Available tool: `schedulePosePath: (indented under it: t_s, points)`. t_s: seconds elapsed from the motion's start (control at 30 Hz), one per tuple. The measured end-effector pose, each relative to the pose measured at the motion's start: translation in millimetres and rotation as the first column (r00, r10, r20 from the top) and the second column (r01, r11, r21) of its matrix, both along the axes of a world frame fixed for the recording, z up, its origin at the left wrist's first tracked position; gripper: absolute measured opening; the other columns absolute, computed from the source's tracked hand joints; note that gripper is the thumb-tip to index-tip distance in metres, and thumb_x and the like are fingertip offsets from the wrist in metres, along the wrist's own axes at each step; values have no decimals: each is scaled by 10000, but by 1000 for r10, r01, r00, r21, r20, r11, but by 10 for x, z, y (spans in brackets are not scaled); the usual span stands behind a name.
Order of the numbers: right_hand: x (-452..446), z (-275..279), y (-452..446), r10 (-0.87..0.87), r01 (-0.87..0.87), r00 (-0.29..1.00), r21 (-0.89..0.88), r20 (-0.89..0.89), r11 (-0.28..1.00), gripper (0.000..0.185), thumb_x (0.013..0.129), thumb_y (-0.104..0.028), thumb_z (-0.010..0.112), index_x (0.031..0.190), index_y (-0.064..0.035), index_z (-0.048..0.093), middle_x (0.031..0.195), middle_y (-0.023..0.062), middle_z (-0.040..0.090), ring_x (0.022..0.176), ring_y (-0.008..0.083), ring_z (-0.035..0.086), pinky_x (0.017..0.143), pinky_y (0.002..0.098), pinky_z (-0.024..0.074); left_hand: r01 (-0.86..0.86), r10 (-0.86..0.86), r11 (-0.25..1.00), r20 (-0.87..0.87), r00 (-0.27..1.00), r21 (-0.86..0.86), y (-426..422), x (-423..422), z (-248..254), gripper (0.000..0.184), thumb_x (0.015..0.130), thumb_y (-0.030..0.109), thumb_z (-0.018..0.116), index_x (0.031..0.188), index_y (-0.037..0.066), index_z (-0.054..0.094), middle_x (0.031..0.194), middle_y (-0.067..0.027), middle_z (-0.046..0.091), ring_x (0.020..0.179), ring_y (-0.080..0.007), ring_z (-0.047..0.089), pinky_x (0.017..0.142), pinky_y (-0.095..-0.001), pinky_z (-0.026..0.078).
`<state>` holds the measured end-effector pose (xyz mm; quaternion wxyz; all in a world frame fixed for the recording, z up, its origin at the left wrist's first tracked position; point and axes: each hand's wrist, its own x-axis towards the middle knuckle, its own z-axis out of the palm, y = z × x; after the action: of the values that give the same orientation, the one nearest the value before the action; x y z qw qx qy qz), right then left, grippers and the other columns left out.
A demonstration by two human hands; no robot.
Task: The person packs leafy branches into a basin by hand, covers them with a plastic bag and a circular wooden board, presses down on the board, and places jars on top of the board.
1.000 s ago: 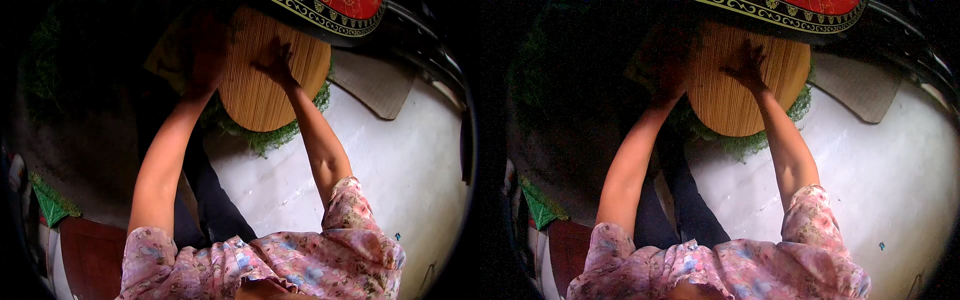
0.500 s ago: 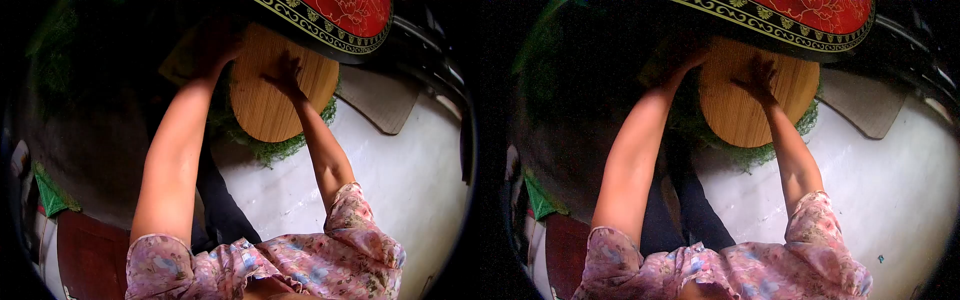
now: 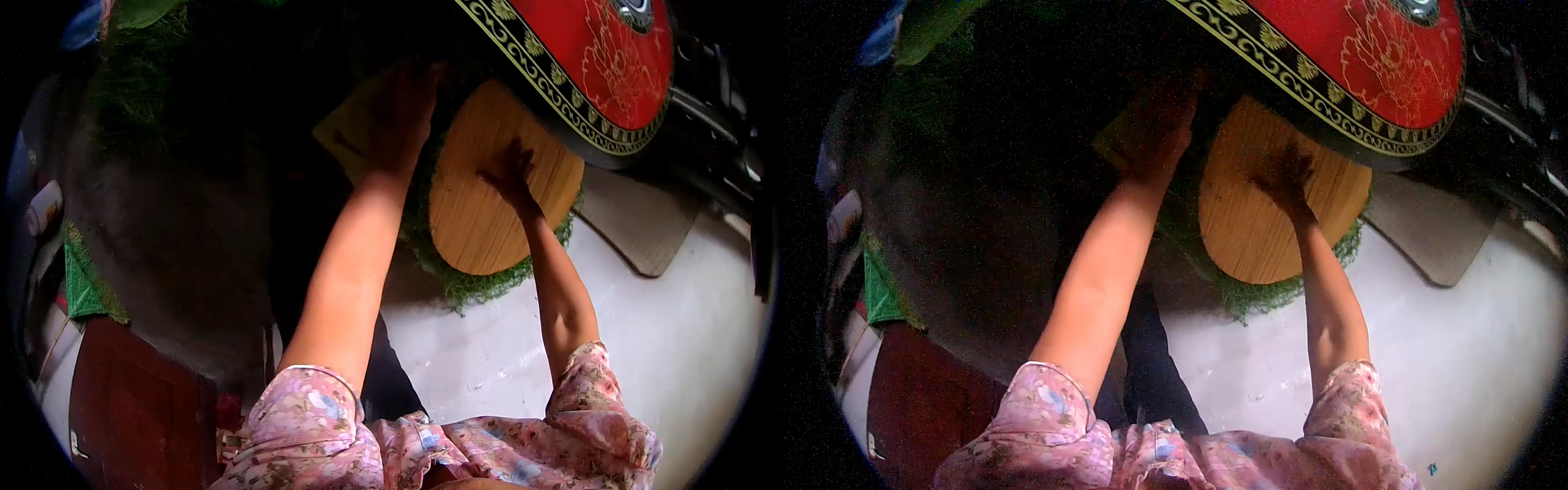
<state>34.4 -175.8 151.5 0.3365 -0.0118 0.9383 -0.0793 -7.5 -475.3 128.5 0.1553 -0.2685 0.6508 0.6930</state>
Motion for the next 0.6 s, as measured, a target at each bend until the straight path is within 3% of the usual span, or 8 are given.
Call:
schedulePosePath:
  t_s: [0.17,0.23,0.27,0.33,0.4,0.47,0.57,0.6]
  points:
    - [-6,-106,143,159,-160,987,70,14,985,1213,715,-587,702,1458,-126,-139,1480,193,-258,1346,369,-276,1097,556,-22,-297,303,860,51,951,416,-299,203,-202,433,938,322,501,1301,87,474,1144,-133,565,986,-276,556,817,-397,477]
    - [19,20,21,81,-81,997,-50,2,995,1160,735,-611,657,1465,-107,-91,1500,195,-186,1366,377,-217,1090,535,-91,-277,348,911,-206,915,307,-307,467,-655,412,948,261,489,1323,92,451,1108,-113,574,929,-254,562,766,-374,494]
    - [23,70,-16,37,-38,999,-110,-7,993,1136,745,-623,634,1468,-98,-67,1511,196,-150,1377,381,-188,1087,524,-125,-248,260,965,-473,842,90,-338,577,-1114,398,956,222,471,1330,90,440,1075,-104,582,885,-241,564,730,-363,500]
    - [33,8,66,109,-109,993,3,-34,994,1134,746,-620,635,1469,-100,-66,1513,199,-139,1378,382,-182,1087,523,-126,-339,359,932,-431,827,126,-550,588,-1099,385,966,168,444,1339,74,425,1016,-92,596,815,-220,566,677,-342,503]
    - [-15,-29,103,138,-138,989,5,-59,990,1149,734,-624,645,1469,-102,-67,1513,204,-131,1372,400,-186,1081,538,-124,-596,531,647,279,800,476,-747,781,-787,382,970,137,426,1341,48,417,965,-89,609,764,-205,568,641,-322,499]
    - [-8,-24,92,118,-124,991,-105,-59,987,1182,709,-633,663,1470,-105,-72,1512,213,-125,1357,435,-201,1069,568,-120,-675,591,588,333,735,446,-808,917,-644,349,958,174,458,1281,46,477,938,-95,614,745,-211,568,641,-314,498]
    - [-37,-245,231,108,-105,994,190,-4,976,1213,713,-606,691,1460,-118,-131,1508,158,-209,1335,404,-285,1064,596,-52,-773,636,471,443,632,425,-969,1333,-379,260,947,220,471,1142,59,534,835,-80,560,656,-180,502,586,-299,460]
    - [28,-252,273,83,-77,996,132,-38,988,1233,688,-630,690,1462,-106,-113,1502,196,-183,1330,443,-256,1051,615,-64,-797,643,433,476,600,421,-1193,1425,-238,232,945,233,469,1087,67,547,790,-72,532,617,-163,469,557,-294,441]
